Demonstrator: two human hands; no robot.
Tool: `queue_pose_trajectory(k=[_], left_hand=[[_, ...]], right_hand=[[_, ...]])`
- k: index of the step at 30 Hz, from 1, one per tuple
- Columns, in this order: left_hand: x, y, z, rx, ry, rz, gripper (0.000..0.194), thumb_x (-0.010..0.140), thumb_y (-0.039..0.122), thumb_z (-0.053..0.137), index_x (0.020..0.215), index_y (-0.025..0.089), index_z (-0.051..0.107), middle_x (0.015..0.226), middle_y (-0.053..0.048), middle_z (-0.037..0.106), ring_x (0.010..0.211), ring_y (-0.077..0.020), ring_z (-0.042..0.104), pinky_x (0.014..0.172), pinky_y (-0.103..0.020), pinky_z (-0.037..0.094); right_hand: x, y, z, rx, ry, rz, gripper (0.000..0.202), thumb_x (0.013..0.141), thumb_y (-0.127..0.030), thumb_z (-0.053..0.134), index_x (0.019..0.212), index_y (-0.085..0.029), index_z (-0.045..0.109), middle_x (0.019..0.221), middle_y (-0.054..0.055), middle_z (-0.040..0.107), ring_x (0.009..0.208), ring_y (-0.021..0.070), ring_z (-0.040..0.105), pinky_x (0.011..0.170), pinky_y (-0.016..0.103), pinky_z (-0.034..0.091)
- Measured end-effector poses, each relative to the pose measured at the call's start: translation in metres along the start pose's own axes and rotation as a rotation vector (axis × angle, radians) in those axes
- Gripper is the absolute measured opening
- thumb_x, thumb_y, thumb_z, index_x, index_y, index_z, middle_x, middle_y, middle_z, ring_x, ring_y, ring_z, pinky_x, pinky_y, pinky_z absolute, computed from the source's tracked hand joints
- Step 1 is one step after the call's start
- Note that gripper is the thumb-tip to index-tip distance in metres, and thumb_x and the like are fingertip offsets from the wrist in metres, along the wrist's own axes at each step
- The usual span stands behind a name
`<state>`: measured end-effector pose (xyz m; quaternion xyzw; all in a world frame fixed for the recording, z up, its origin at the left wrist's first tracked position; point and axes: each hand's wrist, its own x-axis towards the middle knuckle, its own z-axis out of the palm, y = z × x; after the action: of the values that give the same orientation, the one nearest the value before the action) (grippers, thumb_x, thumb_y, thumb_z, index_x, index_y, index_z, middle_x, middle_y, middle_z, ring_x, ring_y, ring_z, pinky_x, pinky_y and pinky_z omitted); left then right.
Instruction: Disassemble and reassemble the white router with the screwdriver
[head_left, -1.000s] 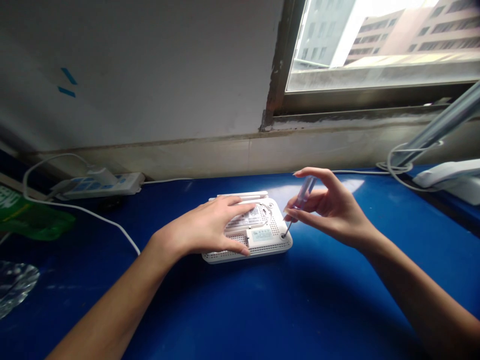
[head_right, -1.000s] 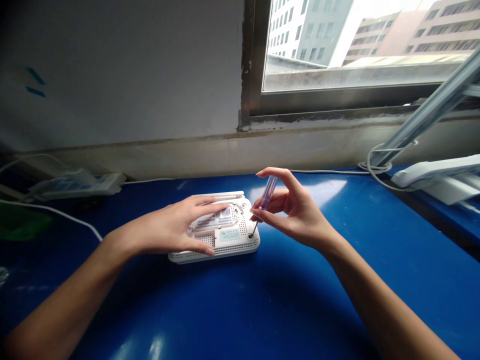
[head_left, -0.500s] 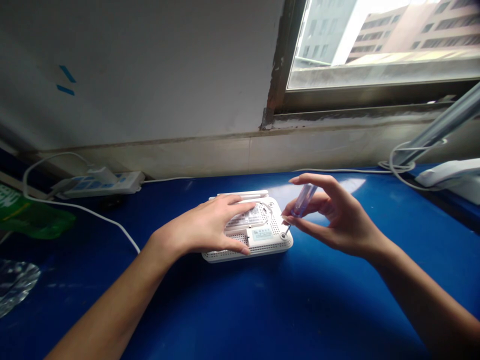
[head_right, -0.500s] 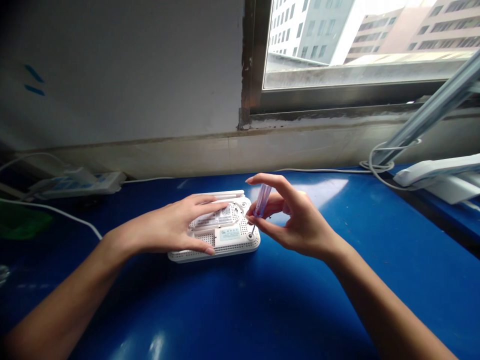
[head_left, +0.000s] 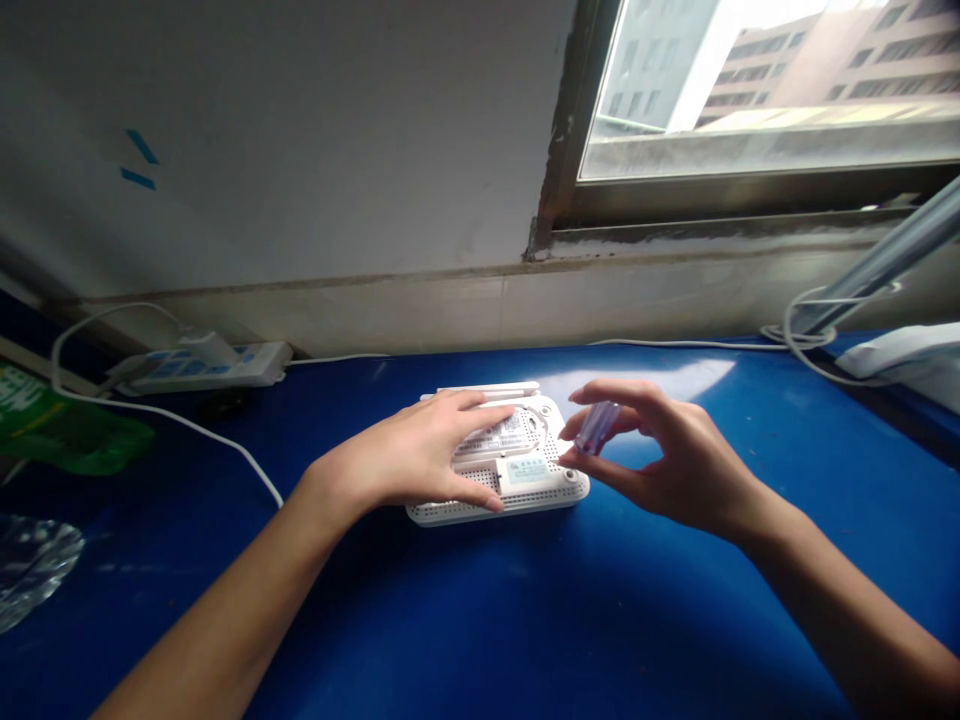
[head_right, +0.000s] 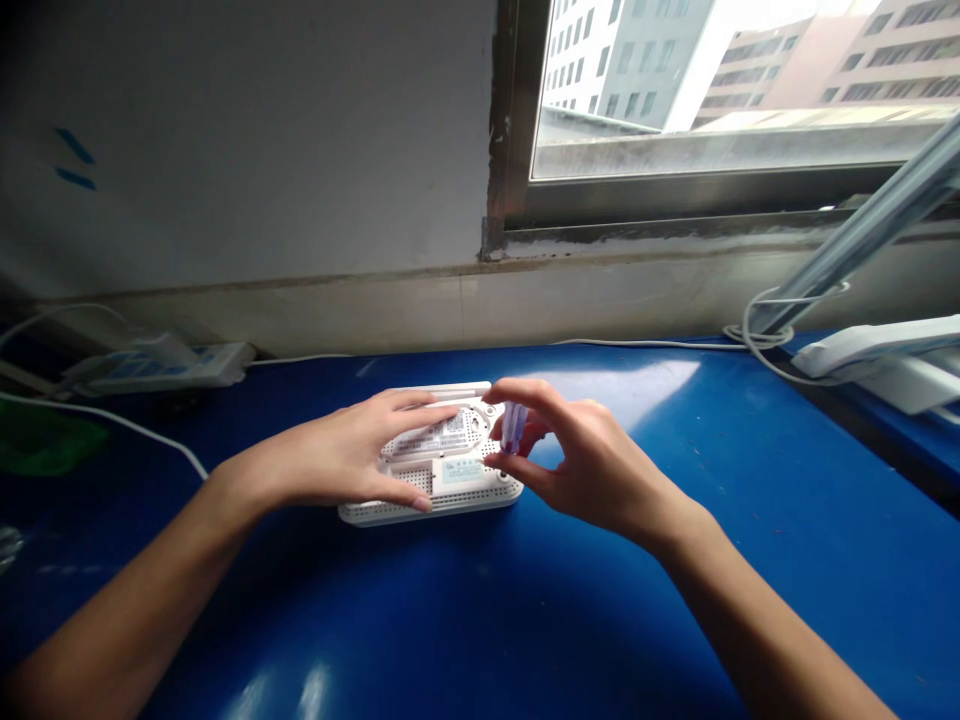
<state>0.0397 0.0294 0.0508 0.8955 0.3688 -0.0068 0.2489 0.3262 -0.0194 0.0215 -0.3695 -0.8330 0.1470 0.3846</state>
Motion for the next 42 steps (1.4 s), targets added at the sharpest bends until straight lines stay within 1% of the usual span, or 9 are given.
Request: queue_pose_trajectory(k=[3,9,16,19,23,29,32,37,42], left_hand=[[0.001,0.0,0.0,-0.004,0.009,0.006,0.098,0.081,0.079,0.072,0.164,0.038,0.039,0.171,-0.007,0.037,0.154,-0.0392,0.038,0.124,-0.054,0.033],[0.0,0.001,-0.001,0.015,0.017,0.02,0.096,0.082,0.078,0.073,0.162,0.037,0.042,0.17,-0.008,0.038,0.153,-0.0407,0.039,0.123,-0.054,0.036],[0.001,0.002,-0.002,0.087,0.019,-0.005,0.095,0.086,0.078,0.067,0.164,0.033,0.039,0.171,-0.011,0.037,0.152,-0.0424,0.039,0.121,-0.058,0.037],[0.004,-0.001,-0.001,0.102,0.039,0.0,0.094,0.086,0.078,0.067,0.164,0.032,0.04,0.171,-0.011,0.037,0.153,-0.041,0.039,0.121,-0.056,0.038],[0.005,-0.005,0.001,0.088,0.059,0.018,0.094,0.086,0.079,0.067,0.163,0.032,0.042,0.17,-0.011,0.038,0.152,-0.0409,0.04,0.122,-0.055,0.038],[0.005,-0.007,0.002,0.058,0.049,0.023,0.095,0.084,0.08,0.067,0.163,0.034,0.041,0.171,-0.011,0.037,0.154,-0.0416,0.037,0.123,-0.058,0.035],[0.006,-0.007,0.002,0.055,0.037,0.017,0.096,0.084,0.08,0.069,0.164,0.035,0.04,0.171,-0.011,0.036,0.155,-0.0413,0.035,0.123,-0.059,0.034],[0.005,-0.006,0.001,0.045,0.03,0.012,0.097,0.084,0.077,0.071,0.164,0.033,0.04,0.172,-0.01,0.035,0.156,-0.0394,0.033,0.125,-0.058,0.032],[0.006,-0.006,0.0,0.02,0.026,0.019,0.099,0.082,0.077,0.073,0.164,0.031,0.04,0.172,-0.011,0.035,0.156,-0.0405,0.033,0.125,-0.059,0.032]], right_hand=[[0.002,-0.006,-0.004,-0.058,-0.017,-0.035,0.056,0.091,-0.026,0.082,0.14,-0.031,0.055,0.102,0.003,0.081,0.08,0.0226,0.08,0.074,0.037,0.068],[0.008,-0.019,-0.018,0.042,-0.026,-0.022,0.043,0.103,-0.022,0.063,0.144,-0.036,0.062,0.135,0.004,0.074,0.119,0.0274,0.074,0.099,0.046,0.064],[0.004,-0.017,-0.005,-0.092,0.257,-0.069,0.033,0.087,-0.026,0.087,0.117,-0.031,0.075,0.094,0.003,0.08,0.077,0.0225,0.076,0.073,0.038,0.065],[0.005,-0.015,-0.002,-0.229,0.263,-0.183,0.031,0.093,-0.023,0.079,0.123,-0.025,0.074,0.106,0.008,0.079,0.088,0.0221,0.076,0.077,0.034,0.064],[0.007,-0.013,0.0,-0.118,0.207,-0.136,0.046,0.102,-0.006,0.058,0.145,-0.022,0.063,0.125,0.01,0.077,0.11,0.0211,0.075,0.093,0.034,0.061],[0.009,-0.012,0.004,-0.048,0.336,-0.122,0.035,0.09,-0.007,0.079,0.119,-0.027,0.077,0.102,0.003,0.078,0.088,0.0171,0.073,0.079,0.031,0.06],[0.009,-0.013,0.003,-0.138,0.318,-0.136,0.032,0.092,-0.013,0.079,0.122,-0.025,0.077,0.099,0.006,0.071,0.085,0.0173,0.068,0.073,0.031,0.057],[0.01,-0.014,0.002,-0.018,0.161,-0.171,0.054,0.1,-0.002,0.057,0.149,-0.024,0.059,0.127,0.011,0.074,0.119,0.0252,0.065,0.098,0.044,0.056],[0.012,-0.014,0.005,0.002,0.287,-0.151,0.037,0.088,-0.007,0.08,0.119,-0.026,0.077,0.097,0.005,0.074,0.092,0.023,0.066,0.077,0.038,0.057]])
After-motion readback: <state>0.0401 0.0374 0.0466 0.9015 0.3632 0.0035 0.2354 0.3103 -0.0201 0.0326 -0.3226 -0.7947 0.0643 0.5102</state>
